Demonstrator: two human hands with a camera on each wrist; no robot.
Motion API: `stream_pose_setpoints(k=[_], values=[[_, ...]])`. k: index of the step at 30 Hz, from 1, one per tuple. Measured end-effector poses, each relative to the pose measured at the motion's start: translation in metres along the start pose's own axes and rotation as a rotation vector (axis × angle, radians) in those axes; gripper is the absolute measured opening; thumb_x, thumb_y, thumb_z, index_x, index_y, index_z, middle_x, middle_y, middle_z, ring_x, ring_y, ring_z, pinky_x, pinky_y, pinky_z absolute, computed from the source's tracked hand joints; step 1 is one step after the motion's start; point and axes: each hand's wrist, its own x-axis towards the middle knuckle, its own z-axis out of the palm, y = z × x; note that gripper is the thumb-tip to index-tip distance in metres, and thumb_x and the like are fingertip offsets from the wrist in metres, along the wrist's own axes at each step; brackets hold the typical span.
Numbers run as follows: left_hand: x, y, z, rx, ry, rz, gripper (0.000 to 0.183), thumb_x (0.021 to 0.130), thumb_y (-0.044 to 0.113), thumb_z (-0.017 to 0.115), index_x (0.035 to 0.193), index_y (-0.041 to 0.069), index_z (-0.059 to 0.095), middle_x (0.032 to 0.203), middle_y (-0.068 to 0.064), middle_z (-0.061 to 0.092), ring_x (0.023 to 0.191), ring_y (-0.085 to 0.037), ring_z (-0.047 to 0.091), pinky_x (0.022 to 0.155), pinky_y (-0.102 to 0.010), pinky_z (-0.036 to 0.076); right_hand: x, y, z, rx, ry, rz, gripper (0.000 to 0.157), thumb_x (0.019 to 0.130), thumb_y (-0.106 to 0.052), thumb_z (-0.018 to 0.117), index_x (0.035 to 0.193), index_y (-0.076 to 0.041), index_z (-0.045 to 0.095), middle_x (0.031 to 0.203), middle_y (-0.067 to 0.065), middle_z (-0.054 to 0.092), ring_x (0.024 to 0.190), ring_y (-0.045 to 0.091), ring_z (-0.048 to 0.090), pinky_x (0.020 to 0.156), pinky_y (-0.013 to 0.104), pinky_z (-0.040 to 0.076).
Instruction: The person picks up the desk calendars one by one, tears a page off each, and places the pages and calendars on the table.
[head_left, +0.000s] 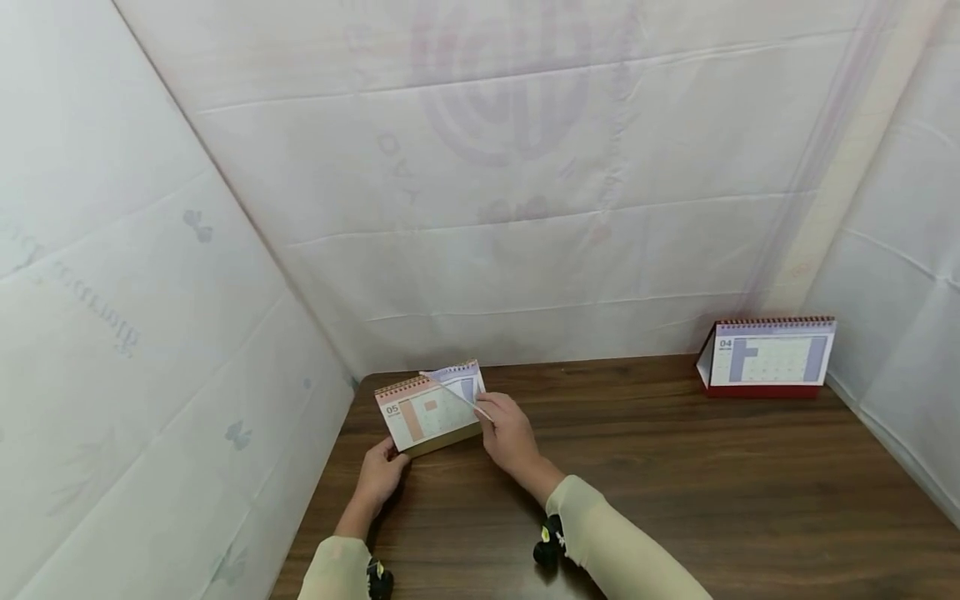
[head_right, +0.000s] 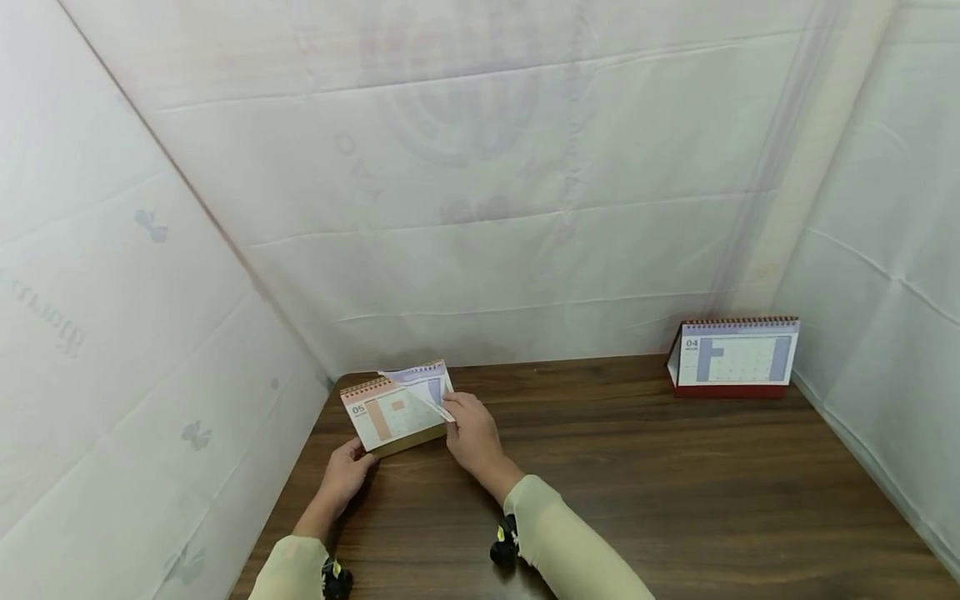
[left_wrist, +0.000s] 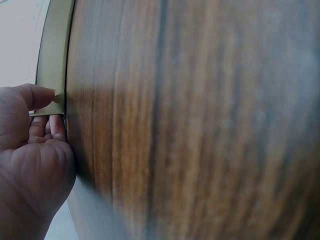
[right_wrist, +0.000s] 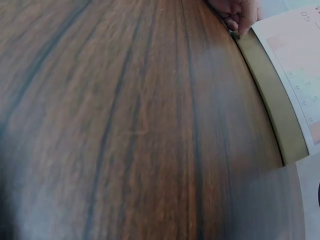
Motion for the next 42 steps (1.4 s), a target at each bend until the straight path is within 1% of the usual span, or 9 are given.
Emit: stream_pose_setpoints(k=[4,8,14,22,26,28,31,34,42], values=[[0.001,-0.002,0.0,-0.014,0.003,0.005,0.052,0.099,0.003,0.057,0.151,-0.005,0.055,0.148,-0.028,0.063,0.137,-0.035,0.058,0.111,-0.047,0.049,-0.001,0.001,-0.001,0.003,0.045,0.021,0.014,0.099,-0.004,0.07,0.111,-0.002,0.077,0.103,0.013,0.082,0.085,0.023,0.077,0.076,0.035,0.064],[0.002,-0.003,0.001,-0.01,0.0,-0.003,0.052,0.1,0.004,0.057,0.152,-0.004,0.055,0.149,-0.027,0.063,0.137,-0.035,0.058,0.111,-0.047,0.049,-0.001,0.0,-0.005,0.099,0.026,0.25,0.018,0.105,-0.01,0.064,0.103,0.004,0.076,0.078,0.016,0.077,0.055,0.012,0.057,0.053,0.027,0.051],[-0.001,-0.004,0.003,-0.009,-0.001,-0.006,0.052,0.101,0.005,0.057,0.152,-0.003,0.055,0.151,-0.027,0.061,0.139,-0.036,0.057,0.112,-0.048,0.049,0.005,-0.001,-0.008,0.354,-0.013,0.652,0.04,0.109,-0.021,0.061,0.081,0.006,0.07,0.069,0.012,0.063,0.06,0.009,0.046,0.055,0.024,0.041],[-0.002,-0.004,0.007,-0.004,0.032,0.006,0.042,0.1,0.007,0.061,0.141,0.002,0.067,0.142,-0.022,0.069,0.131,-0.034,0.061,0.104,-0.043,0.052,0.011,-0.003,0.004,0.437,-0.022,0.888,0.045,0.108,-0.025,0.061,0.068,-0.007,0.054,0.066,-0.001,0.048,0.062,0.013,0.045,0.057,0.026,0.04],[-0.003,-0.005,0.007,0.001,0.031,-0.006,0.041,0.099,0.007,0.061,0.14,0.003,0.067,0.141,-0.022,0.07,0.129,-0.031,0.061,0.103,-0.041,0.051,0.012,-0.004,0.01,0.538,-0.011,0.992,0.038,0.109,-0.026,0.061,0.078,-0.003,0.064,0.067,-0.002,0.05,0.061,0.012,0.043,0.055,0.025,0.038],[-0.004,-0.006,0.007,0.0,0.03,-0.013,0.042,0.099,0.007,0.06,0.141,0.003,0.067,0.143,-0.021,0.069,0.13,-0.03,0.061,0.104,-0.042,0.051,0.012,-0.003,0.012,0.605,-0.014,1.02,0.036,0.109,-0.026,0.06,0.089,0.003,0.07,0.074,0.001,0.061,0.066,0.01,0.049,0.058,0.023,0.042],[-0.004,-0.006,0.008,-0.001,0.024,-0.012,0.043,0.099,0.006,0.059,0.141,0.002,0.066,0.143,-0.022,0.068,0.129,-0.029,0.061,0.104,-0.042,0.051,0.012,-0.002,0.013,0.721,-0.019,1.041,0.037,0.111,-0.025,0.058,0.112,0.009,0.072,0.101,0.014,0.076,0.081,0.007,0.062,0.07,0.022,0.054],[-0.005,-0.005,0.008,-0.003,0.018,-0.007,0.042,0.1,0.006,0.059,0.141,0.003,0.067,0.141,-0.021,0.069,0.125,-0.028,0.061,0.1,-0.039,0.051,0.011,-0.001,0.014,0.835,-0.006,1.073,0.041,0.112,-0.024,0.055,0.127,0.013,0.066,0.126,0.026,0.074,0.095,0.008,0.069,0.081,0.024,0.06],[-0.005,-0.005,0.008,-0.016,0.022,-0.001,0.041,0.1,0.007,0.06,0.14,0.002,0.067,0.142,-0.023,0.068,0.125,-0.029,0.061,0.099,-0.037,0.051,0.009,0.002,0.016,0.973,0.031,1.131,0.042,0.113,-0.021,0.053,0.136,0.014,0.059,0.13,0.028,0.071,0.099,0.011,0.072,0.083,0.025,0.061]])
